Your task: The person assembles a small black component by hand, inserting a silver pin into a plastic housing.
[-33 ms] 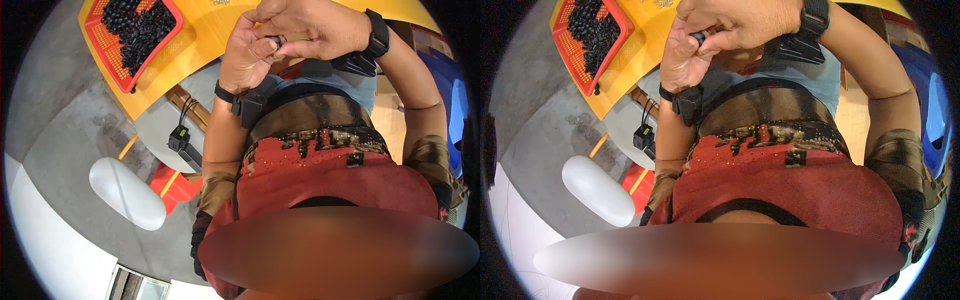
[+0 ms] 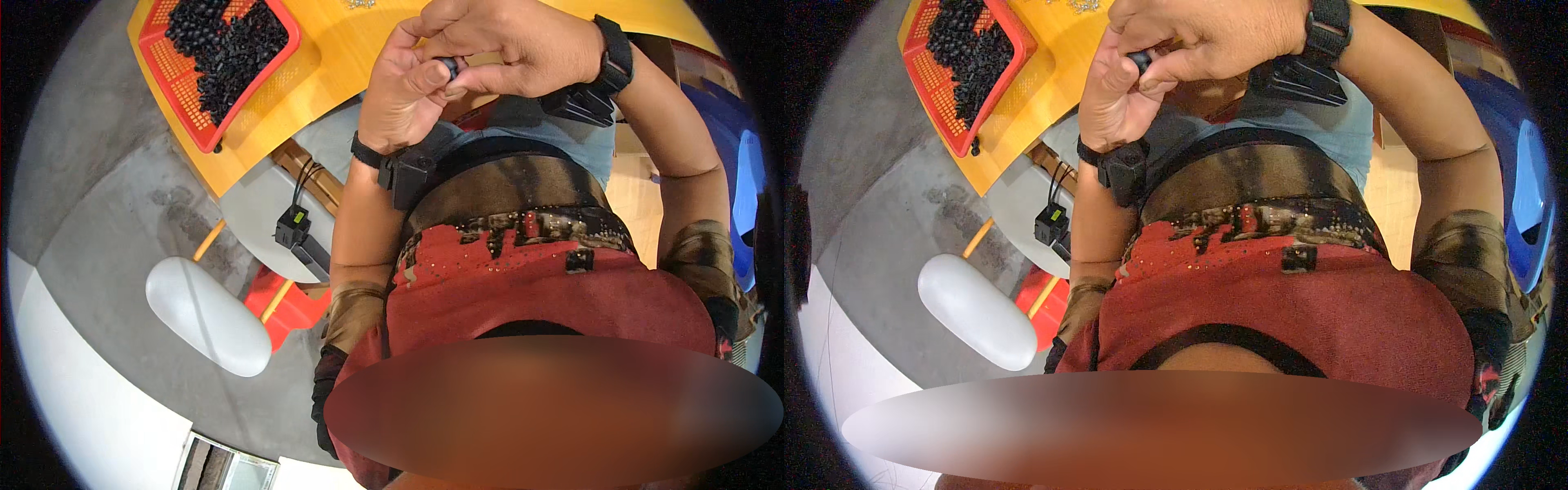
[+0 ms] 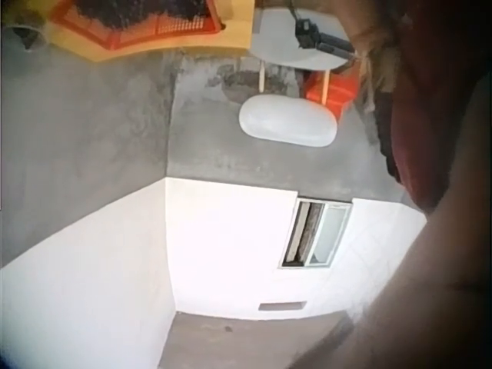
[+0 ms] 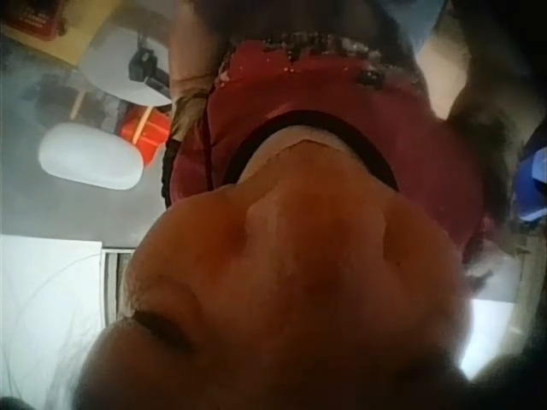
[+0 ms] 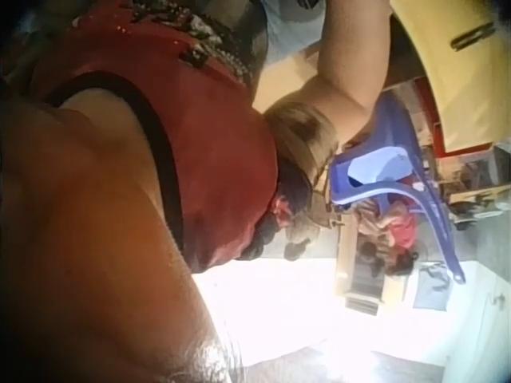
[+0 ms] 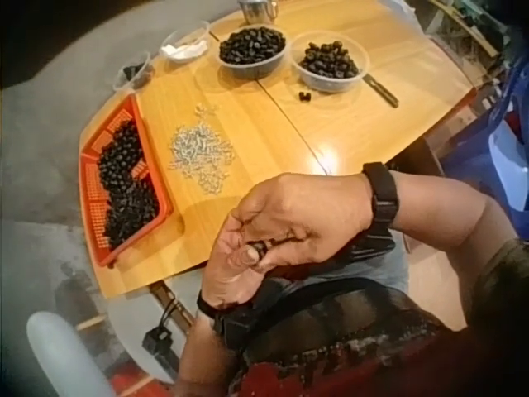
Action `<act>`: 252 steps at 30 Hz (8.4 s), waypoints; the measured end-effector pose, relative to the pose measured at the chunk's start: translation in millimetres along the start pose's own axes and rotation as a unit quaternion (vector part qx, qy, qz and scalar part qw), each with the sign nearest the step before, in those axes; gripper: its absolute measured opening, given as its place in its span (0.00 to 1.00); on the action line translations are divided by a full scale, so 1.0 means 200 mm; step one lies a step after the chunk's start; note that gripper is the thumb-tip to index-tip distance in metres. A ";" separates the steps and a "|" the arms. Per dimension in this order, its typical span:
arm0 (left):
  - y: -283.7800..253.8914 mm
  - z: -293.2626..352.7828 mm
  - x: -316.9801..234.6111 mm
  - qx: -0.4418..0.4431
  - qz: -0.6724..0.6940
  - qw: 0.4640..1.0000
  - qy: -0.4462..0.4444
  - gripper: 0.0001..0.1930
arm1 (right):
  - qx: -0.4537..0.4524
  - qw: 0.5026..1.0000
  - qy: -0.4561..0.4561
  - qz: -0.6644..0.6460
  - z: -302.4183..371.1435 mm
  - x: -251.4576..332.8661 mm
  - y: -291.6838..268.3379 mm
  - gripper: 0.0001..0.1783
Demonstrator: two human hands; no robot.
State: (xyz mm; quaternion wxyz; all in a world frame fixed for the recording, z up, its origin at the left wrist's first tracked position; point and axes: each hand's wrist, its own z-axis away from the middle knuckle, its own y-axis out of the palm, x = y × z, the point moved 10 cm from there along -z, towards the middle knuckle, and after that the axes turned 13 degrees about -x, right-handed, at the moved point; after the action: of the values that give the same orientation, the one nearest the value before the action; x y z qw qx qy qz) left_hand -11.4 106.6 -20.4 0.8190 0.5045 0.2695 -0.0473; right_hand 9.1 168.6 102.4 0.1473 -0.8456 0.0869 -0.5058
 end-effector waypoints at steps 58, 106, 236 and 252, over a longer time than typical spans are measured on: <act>-0.27 -0.09 -0.18 -0.160 -0.005 0.987 0.027 0.06 | -0.454 0.796 0.251 0.313 0.55 -0.46 -0.80 0.12; -0.90 -0.06 -1.83 -0.304 -0.661 0.682 0.081 0.15 | -0.311 0.823 0.258 0.400 0.42 -0.71 -0.67 0.17; -0.08 0.00 -0.30 -0.076 -0.160 0.959 0.223 0.14 | -0.246 0.832 0.065 0.494 -0.14 -0.35 -0.46 0.25; -0.06 0.02 -0.26 -0.055 -0.164 0.966 0.193 0.16 | -0.263 0.813 0.108 0.509 -0.19 -0.28 -0.51 0.09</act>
State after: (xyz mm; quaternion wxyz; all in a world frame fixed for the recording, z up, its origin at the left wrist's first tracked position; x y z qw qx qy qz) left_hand -58.9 86.3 -3.1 0.7592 0.4069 0.5036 -0.0673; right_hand -52.1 275.9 107.6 0.1450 -0.6272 0.6497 -0.4043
